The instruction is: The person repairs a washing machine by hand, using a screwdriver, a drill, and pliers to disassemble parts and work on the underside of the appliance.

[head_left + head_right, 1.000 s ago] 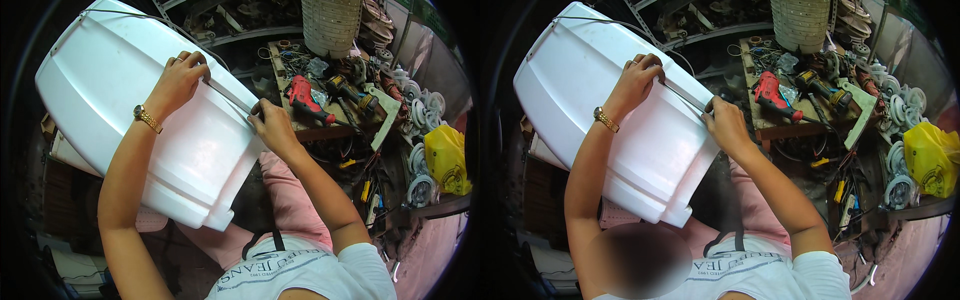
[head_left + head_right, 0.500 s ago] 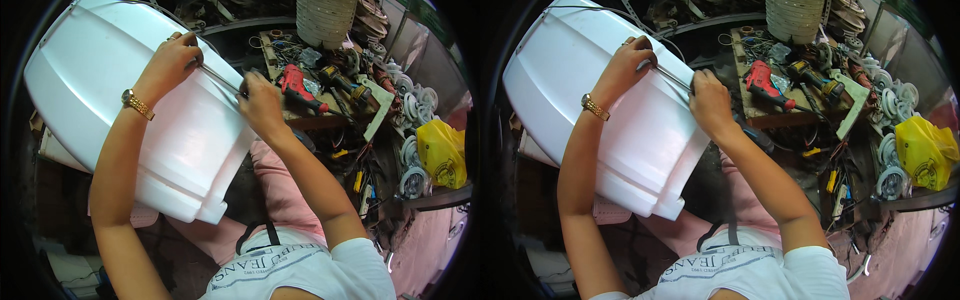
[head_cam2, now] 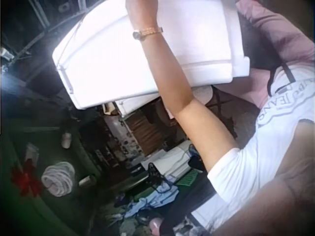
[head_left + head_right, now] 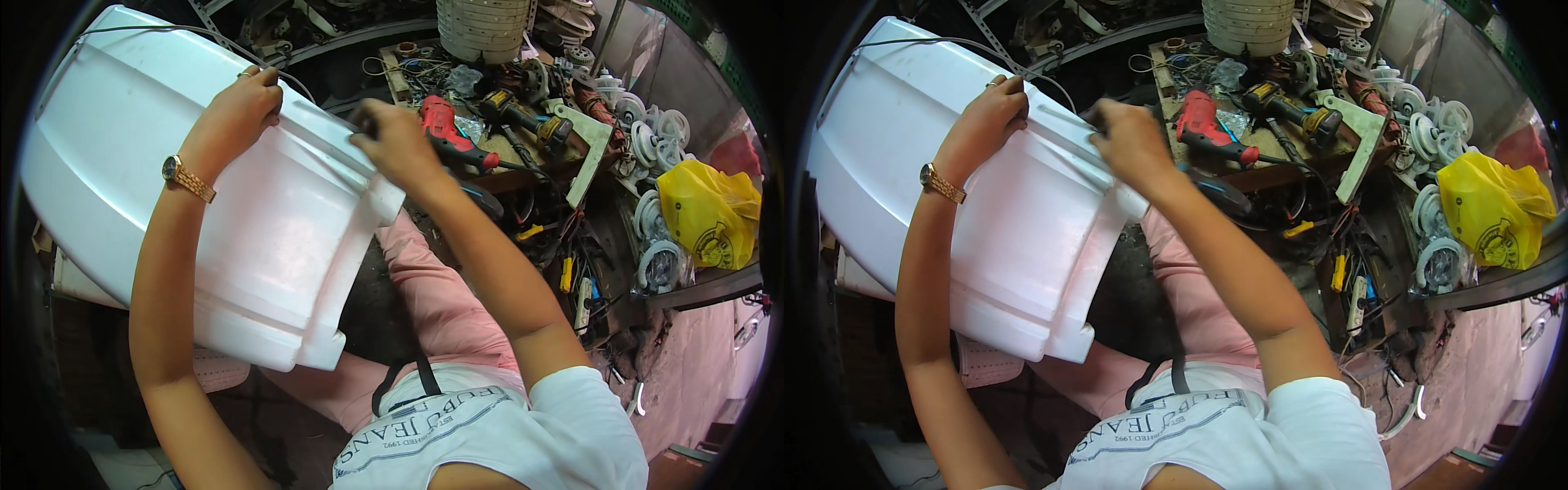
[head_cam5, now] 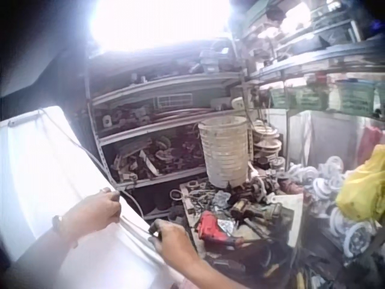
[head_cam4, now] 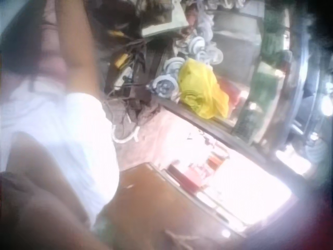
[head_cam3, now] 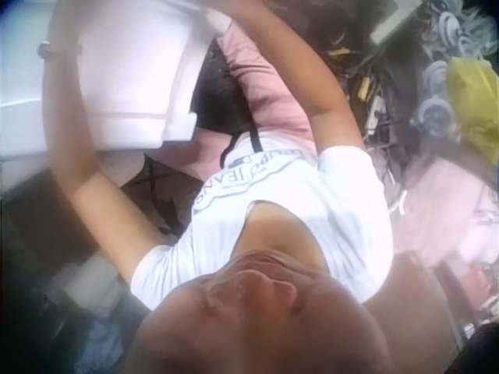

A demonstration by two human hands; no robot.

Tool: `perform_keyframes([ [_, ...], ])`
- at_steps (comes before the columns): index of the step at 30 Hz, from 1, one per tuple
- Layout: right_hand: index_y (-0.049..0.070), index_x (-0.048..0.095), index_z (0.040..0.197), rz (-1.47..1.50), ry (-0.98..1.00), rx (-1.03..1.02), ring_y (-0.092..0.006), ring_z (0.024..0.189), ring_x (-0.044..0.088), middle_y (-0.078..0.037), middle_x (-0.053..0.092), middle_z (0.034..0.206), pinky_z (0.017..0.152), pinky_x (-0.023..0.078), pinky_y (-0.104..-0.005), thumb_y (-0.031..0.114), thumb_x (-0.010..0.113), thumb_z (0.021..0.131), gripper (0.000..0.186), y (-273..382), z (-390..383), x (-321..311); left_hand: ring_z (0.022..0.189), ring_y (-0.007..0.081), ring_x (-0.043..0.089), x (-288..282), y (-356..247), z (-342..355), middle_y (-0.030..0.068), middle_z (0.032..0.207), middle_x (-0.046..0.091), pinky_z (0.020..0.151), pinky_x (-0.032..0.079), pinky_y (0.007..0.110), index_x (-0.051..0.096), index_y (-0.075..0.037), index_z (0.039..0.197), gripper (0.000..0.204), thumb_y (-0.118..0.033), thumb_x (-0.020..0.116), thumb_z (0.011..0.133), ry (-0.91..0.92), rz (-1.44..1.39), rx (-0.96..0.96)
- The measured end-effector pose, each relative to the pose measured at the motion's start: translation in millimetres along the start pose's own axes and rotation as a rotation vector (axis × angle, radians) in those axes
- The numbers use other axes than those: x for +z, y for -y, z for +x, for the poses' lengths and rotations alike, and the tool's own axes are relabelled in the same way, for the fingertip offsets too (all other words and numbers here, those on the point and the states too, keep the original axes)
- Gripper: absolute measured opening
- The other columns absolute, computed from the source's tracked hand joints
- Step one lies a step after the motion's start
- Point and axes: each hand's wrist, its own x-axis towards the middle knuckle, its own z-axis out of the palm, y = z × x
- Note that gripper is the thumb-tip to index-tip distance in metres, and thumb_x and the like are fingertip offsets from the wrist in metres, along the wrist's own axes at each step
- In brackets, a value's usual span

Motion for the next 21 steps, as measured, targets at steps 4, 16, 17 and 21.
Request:
perform_keyframes([
  [4,-0.002,0.061,0.089,-0.059,-0.043,0.198,-0.0189,0.073,0.060,-0.013,0.064,0.080,0.069,0.047,-0.0310,0.009,0.071,0.075,0.020,-38.5,-35.8,-47.0,0.090,0.0307,0.056,10.0,-18.1,-7.7,0.0104,0.087,0.058,0.078,0.048,0.038,0.057,-0.002,0.083,0.010,-0.003,0.065,0.077,0.126,-0.075,0.052],
  [16,0.005,0.047,0.121,0.805,-0.055,0.256,-0.0073,0.081,0.049,-0.001,0.049,0.093,0.072,0.042,-0.0205,0.016,0.073,0.082,0.049,63.4,-85.6,-73.0,0.135,0.0370,0.033,54.1,-203.6,-52.9,0.0358,0.141,0.029,0.111,0.027,0.041,0.022,0.003,0.145,0.097,-0.029,0.079,0.073,0.008,-1.397,0.040],
  [17,0.004,0.045,0.124,0.740,0.122,0.185,-0.0100,0.090,0.046,-0.003,0.048,0.097,0.081,0.039,-0.0242,0.017,0.073,0.082,0.052,67.6,-83.5,-66.8,0.112,0.0306,0.054,49.3,-203.7,-59.7,0.0280,0.115,0.055,0.094,0.044,0.039,0.039,0.004,0.134,0.068,-0.026,0.070,0.082,0.226,-1.407,-0.144],
  [21,0.002,0.036,0.138,0.869,0.268,0.056,-0.0218,0.111,0.050,-0.014,0.049,0.121,0.093,0.043,-0.0345,0.040,0.077,0.074,0.085,6.7,-41.1,-50.6,0.063,0.0141,0.057,11.5,-190.5,-79.4,0.0056,0.074,0.054,0.057,0.045,0.027,0.050,0.002,0.117,0.031,-0.019,0.050,0.095,0.177,-1.698,-0.584],
])
